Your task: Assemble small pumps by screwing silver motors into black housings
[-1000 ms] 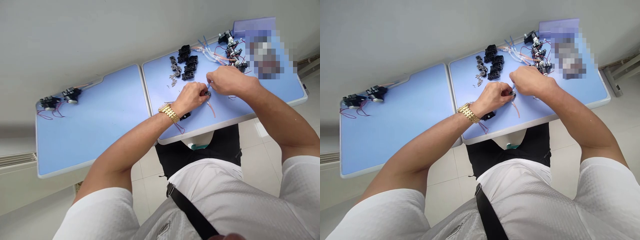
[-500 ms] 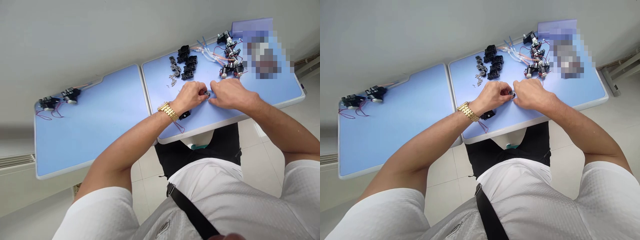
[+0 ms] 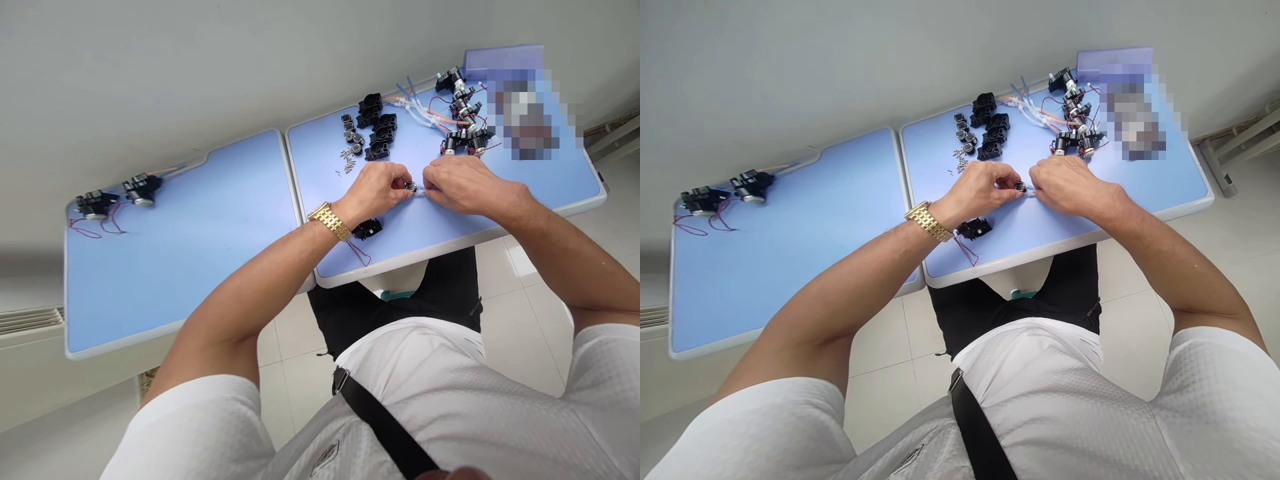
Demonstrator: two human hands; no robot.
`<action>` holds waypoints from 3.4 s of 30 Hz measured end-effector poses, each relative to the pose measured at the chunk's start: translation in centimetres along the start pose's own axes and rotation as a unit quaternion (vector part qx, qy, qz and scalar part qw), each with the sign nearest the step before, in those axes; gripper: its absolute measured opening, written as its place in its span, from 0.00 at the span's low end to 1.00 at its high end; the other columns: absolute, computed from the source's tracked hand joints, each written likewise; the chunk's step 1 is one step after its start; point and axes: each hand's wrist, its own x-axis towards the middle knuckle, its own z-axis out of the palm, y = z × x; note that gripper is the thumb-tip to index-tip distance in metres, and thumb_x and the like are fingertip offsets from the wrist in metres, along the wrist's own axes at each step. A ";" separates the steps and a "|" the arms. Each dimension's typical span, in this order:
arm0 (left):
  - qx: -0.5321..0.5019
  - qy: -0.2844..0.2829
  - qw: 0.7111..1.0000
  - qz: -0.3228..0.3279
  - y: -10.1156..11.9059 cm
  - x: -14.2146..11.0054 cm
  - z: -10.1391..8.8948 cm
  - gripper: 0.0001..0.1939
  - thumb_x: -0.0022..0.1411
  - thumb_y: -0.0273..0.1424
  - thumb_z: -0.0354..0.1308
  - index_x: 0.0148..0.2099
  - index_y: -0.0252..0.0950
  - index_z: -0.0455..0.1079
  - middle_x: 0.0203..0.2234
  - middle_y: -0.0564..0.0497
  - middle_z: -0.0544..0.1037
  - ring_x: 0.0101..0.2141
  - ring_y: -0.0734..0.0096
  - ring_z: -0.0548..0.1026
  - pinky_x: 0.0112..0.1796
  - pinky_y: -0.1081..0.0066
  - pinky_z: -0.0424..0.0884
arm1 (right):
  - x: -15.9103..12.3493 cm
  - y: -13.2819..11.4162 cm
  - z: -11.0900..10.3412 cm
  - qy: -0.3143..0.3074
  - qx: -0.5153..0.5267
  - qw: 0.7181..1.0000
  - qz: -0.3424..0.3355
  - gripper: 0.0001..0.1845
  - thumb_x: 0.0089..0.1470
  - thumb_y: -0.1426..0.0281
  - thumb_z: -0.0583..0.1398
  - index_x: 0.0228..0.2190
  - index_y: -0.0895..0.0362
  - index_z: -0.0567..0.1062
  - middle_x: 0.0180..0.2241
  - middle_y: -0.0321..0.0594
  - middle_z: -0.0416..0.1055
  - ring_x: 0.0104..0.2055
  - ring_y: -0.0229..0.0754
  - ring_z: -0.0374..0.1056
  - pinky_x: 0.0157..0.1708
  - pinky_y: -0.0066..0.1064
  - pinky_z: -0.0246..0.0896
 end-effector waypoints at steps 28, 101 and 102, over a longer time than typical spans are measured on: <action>-0.214 0.174 0.959 -0.068 -7.6 -6.0 -5.0 0.17 0.73 0.42 0.76 0.57 0.41 0.82 0.44 0.49 0.89 0.41 0.67 0.87 0.40 0.69 0.87 | 9.3 -6.6 -4.2 -0.069 0.435 0.898 -0.001 0.13 0.74 0.72 0.69 0.57 0.53 0.82 0.41 0.42 0.90 0.44 0.48 0.88 0.38 0.36 0.78; -0.441 0.213 0.870 -0.050 -6.5 -7.3 -3.4 0.23 0.58 0.60 0.86 0.44 0.50 0.95 0.35 0.50 0.85 0.27 0.75 0.76 0.28 0.69 0.78 | 8.1 -7.8 -1.8 -0.016 0.713 0.701 0.021 0.26 0.46 0.56 0.88 0.36 0.54 0.85 0.21 0.27 0.68 0.19 0.32 0.60 0.17 0.32 0.52; -0.439 0.215 0.871 -0.050 -6.5 -7.3 -3.4 0.23 0.59 0.60 0.86 0.43 0.49 0.95 0.34 0.51 0.85 0.26 0.76 0.76 0.28 0.69 0.78 | 8.2 -7.8 -1.7 -0.013 0.712 0.702 0.024 0.26 0.46 0.56 0.88 0.36 0.55 0.84 0.22 0.28 0.69 0.19 0.32 0.60 0.17 0.32 0.52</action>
